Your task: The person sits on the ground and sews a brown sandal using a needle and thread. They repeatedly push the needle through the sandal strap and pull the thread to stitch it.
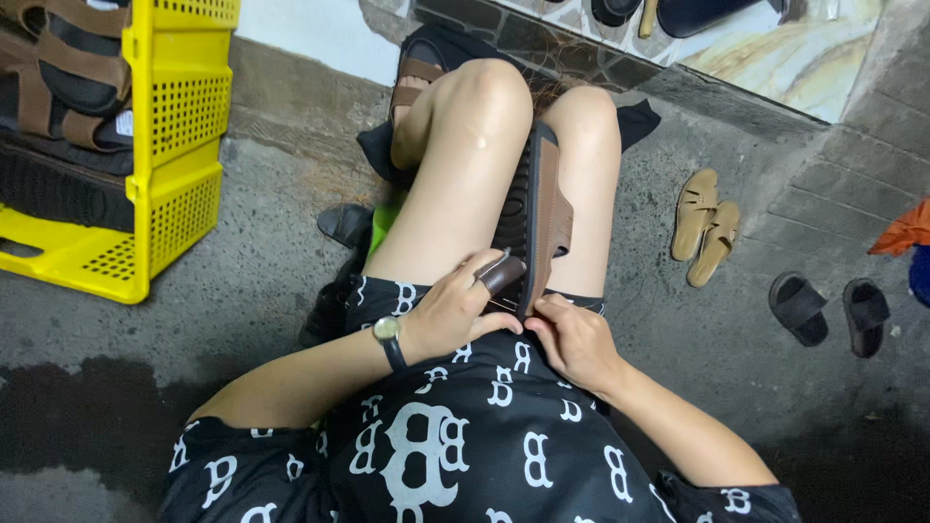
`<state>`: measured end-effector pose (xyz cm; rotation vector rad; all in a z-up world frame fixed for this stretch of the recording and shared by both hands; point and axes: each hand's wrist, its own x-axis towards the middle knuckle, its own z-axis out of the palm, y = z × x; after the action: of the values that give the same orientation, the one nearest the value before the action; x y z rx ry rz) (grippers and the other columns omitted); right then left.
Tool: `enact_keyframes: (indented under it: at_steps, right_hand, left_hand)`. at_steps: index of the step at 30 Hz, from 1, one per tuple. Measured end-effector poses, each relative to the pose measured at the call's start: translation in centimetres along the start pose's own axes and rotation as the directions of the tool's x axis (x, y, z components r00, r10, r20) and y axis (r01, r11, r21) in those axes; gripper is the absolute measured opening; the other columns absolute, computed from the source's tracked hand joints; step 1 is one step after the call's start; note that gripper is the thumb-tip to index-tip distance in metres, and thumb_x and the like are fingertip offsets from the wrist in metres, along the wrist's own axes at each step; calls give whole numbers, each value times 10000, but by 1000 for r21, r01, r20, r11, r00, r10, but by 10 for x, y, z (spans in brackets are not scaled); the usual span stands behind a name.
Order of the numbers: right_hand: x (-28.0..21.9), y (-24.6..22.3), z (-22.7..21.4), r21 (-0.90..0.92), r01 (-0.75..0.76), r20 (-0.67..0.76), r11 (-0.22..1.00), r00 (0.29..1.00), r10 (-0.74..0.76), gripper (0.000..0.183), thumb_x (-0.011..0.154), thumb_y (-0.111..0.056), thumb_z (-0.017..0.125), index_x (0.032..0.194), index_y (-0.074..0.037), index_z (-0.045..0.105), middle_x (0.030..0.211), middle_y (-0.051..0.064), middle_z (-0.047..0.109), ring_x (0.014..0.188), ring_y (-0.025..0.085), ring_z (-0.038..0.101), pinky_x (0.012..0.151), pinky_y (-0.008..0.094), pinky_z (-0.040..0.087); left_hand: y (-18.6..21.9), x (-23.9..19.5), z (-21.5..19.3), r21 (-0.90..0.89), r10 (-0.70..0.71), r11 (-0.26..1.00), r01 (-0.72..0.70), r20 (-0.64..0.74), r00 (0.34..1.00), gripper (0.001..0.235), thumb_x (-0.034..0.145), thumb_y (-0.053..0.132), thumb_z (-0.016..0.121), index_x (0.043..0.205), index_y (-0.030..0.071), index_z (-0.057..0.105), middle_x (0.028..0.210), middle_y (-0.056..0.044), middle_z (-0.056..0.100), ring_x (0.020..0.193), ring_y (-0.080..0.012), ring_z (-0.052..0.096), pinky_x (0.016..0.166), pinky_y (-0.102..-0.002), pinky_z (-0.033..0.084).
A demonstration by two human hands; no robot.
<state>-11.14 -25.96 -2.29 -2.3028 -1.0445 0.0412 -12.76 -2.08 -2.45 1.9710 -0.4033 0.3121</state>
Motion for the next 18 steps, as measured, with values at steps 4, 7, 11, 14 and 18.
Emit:
enact_keyframes:
  at_steps: [4, 7, 11, 14, 18]
  right_hand:
    - [-11, -2, -16, 38, -83, 33, 996, 996, 82, 231, 915, -212, 711, 1049, -33, 656, 899, 106, 737, 749, 307, 739, 595, 384, 591]
    - [7, -25, -30, -89, -51, 51, 995, 997, 56, 193, 928, -167, 691, 1005, -5, 620, 833, 145, 692, 713, 349, 718, 544, 406, 572]
    - [-11, -9, -4, -23, -83, -16, 996, 996, 83, 215, 917, -166, 695, 1068, -28, 630, 858, 126, 711, 729, 337, 725, 553, 403, 574]
    - [-12, -8, 0, 99, -111, -97, 989, 988, 121, 281, 885, -161, 738, 1105, -17, 639, 906, 121, 732, 733, 350, 724, 555, 401, 585]
    - [-4, -21, -13, 98, -46, -200, 994, 978, 65, 323, 818, -120, 805, 1113, -18, 721, 975, 122, 761, 815, 313, 747, 634, 365, 598]
  left_hand:
    - [11, -19, -4, 152, -12, 988, -3, 96, 995, 376, 891, 303, 763, 715, -2, 629, 1031, -111, 539, 837, -320, 669, 692, -350, 572]
    - [40, -11, -17, -661, -306, 616, 429, 301, 903, 112, 882, 80, 764, 919, -20, 731, 1212, -153, 618, 1074, -315, 680, 742, -335, 640]
    - [31, -8, -7, -768, -296, 409, 493, 399, 868, 198, 988, 34, 594, 1160, 10, 690, 821, -131, 733, 539, -59, 544, 436, -159, 380]
    - [14, -13, 7, -538, -524, 594, 598, 306, 795, 116, 925, 5, 616, 987, -90, 639, 758, -192, 719, 580, -185, 693, 459, -238, 518]
    - [2, -24, 22, -501, -510, 611, 613, 343, 789, 388, 794, -17, 707, 1151, 1, 557, 750, -115, 707, 531, -135, 662, 404, -205, 488]
